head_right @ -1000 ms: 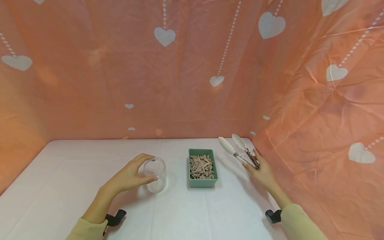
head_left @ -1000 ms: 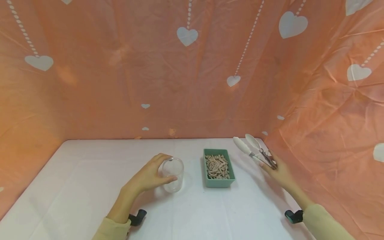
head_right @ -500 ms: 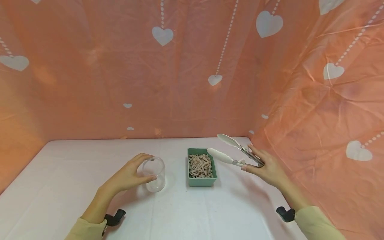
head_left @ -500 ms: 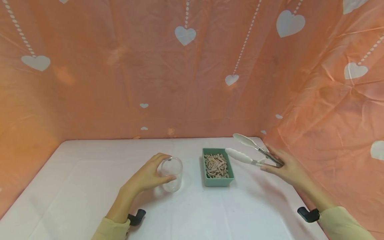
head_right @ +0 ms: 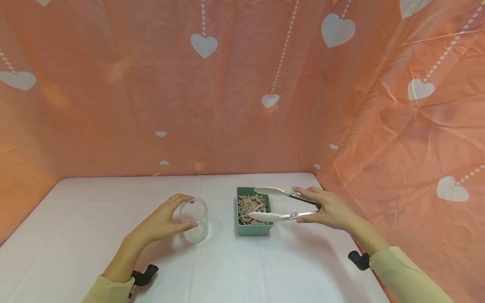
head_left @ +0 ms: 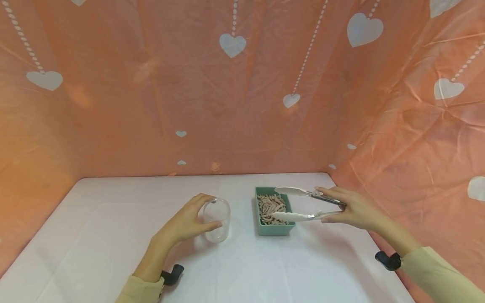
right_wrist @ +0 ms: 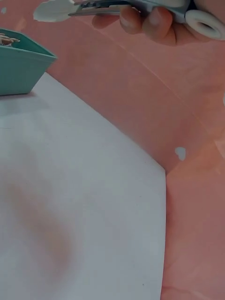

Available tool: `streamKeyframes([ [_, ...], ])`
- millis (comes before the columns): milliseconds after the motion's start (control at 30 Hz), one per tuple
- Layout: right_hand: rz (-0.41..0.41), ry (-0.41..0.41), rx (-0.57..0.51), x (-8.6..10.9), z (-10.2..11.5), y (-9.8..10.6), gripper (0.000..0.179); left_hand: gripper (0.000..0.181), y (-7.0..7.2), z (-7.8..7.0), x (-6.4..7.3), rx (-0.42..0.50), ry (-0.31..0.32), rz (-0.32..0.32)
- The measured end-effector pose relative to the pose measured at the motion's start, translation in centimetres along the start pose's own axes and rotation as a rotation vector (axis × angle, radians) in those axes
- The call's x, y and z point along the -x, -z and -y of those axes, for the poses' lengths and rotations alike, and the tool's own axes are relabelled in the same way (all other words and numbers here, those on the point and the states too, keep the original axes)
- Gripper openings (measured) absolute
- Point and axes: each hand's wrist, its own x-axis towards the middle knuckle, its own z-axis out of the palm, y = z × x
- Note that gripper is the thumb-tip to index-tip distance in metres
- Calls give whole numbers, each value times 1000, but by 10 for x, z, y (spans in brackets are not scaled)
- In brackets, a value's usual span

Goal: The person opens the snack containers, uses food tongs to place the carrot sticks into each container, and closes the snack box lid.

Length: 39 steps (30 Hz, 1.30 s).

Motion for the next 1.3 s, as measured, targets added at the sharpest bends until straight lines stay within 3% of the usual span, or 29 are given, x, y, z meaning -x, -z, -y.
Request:
streamKeyframes([
  [233, 47, 108, -25, -12, 2, -6, 78, 75, 0, 1, 0, -3, -3, -1],
  [500, 127, 90, 36, -23, 5, -6, 80, 74, 1, 1, 0, 0, -4, -7],
  [767, 139, 111, 99, -26, 5, -9, 75, 74, 3, 2, 0, -6, -1, -1],
  [1300, 111, 98, 27, -25, 1, -15, 64, 74, 2, 2, -1, -12, -11, -1],
])
